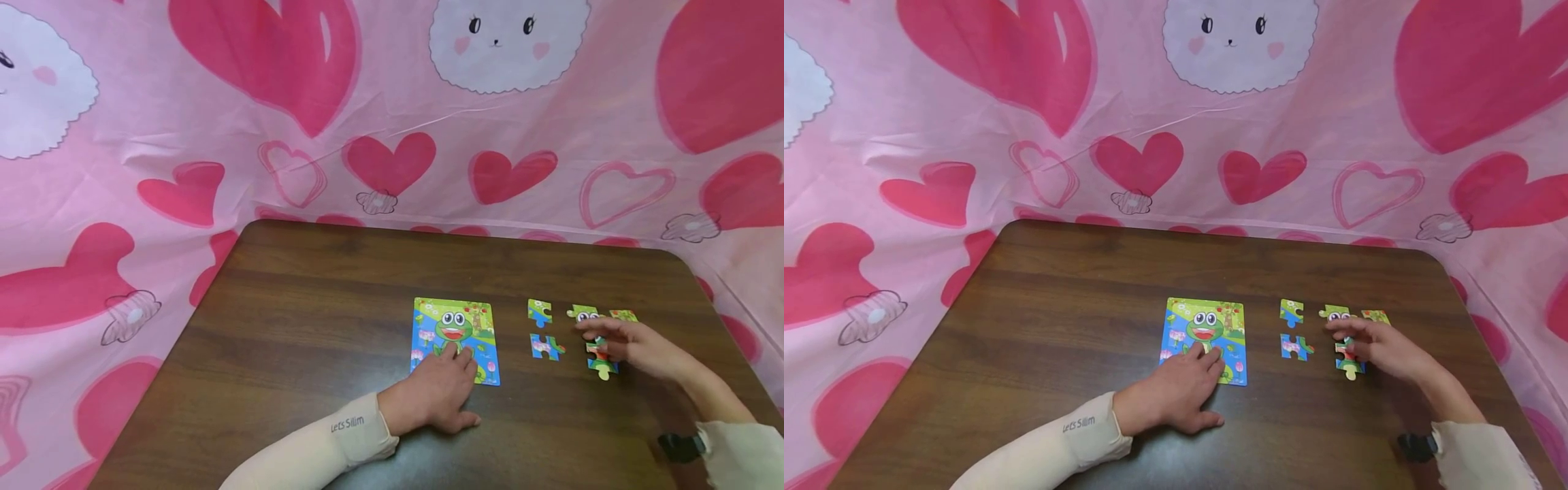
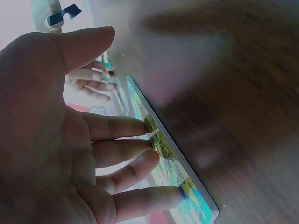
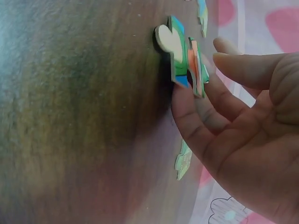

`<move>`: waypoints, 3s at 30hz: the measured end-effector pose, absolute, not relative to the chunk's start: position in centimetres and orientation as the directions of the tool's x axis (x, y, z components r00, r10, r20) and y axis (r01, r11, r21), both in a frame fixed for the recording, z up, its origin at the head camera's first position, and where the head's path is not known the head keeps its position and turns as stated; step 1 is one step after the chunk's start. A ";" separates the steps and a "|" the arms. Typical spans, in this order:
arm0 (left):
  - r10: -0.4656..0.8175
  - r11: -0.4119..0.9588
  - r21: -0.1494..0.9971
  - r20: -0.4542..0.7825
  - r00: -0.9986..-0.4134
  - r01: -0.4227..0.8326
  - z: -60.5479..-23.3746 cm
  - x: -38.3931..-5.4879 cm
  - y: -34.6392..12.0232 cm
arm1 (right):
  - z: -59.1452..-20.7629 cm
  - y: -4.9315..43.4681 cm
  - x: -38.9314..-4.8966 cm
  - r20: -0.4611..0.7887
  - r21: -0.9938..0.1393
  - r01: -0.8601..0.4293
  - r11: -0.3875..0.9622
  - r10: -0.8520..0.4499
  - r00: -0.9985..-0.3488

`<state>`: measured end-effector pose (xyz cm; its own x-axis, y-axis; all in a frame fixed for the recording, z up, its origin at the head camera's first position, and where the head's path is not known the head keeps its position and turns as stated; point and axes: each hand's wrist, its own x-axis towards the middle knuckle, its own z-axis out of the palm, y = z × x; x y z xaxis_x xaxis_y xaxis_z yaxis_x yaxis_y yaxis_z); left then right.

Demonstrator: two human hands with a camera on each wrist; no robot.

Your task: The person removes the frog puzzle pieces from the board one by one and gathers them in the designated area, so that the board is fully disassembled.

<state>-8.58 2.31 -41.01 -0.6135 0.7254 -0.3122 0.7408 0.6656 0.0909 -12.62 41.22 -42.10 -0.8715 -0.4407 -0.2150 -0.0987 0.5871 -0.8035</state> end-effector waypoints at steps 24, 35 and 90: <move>0.725 0.665 0.086 -0.315 -0.612 0.742 -40.9 -8.6 2.4 | -40.8 39.9 -13.2 -0.308 -0.833 0.157 0.530 -0.210 -0.928; 0.740 0.654 0.075 -0.269 -0.617 0.752 -41.1 -8.5 2.2 | -39.6 37.2 -14.5 -0.301 -0.865 0.170 0.472 -0.217 -0.929; 0.709 0.678 -0.020 -0.244 -0.662 0.734 -41.3 -6.7 2.3 | -40.8 23.0 -17.5 -0.353 -0.882 0.157 0.445 -0.401 -0.845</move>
<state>-6.73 2.27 -41.30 -0.6617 0.7090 -0.2438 0.7344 0.6785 -0.0201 -17.50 22.98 -40.85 -0.8453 -0.4012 -0.3529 0.1571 0.4447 -0.8818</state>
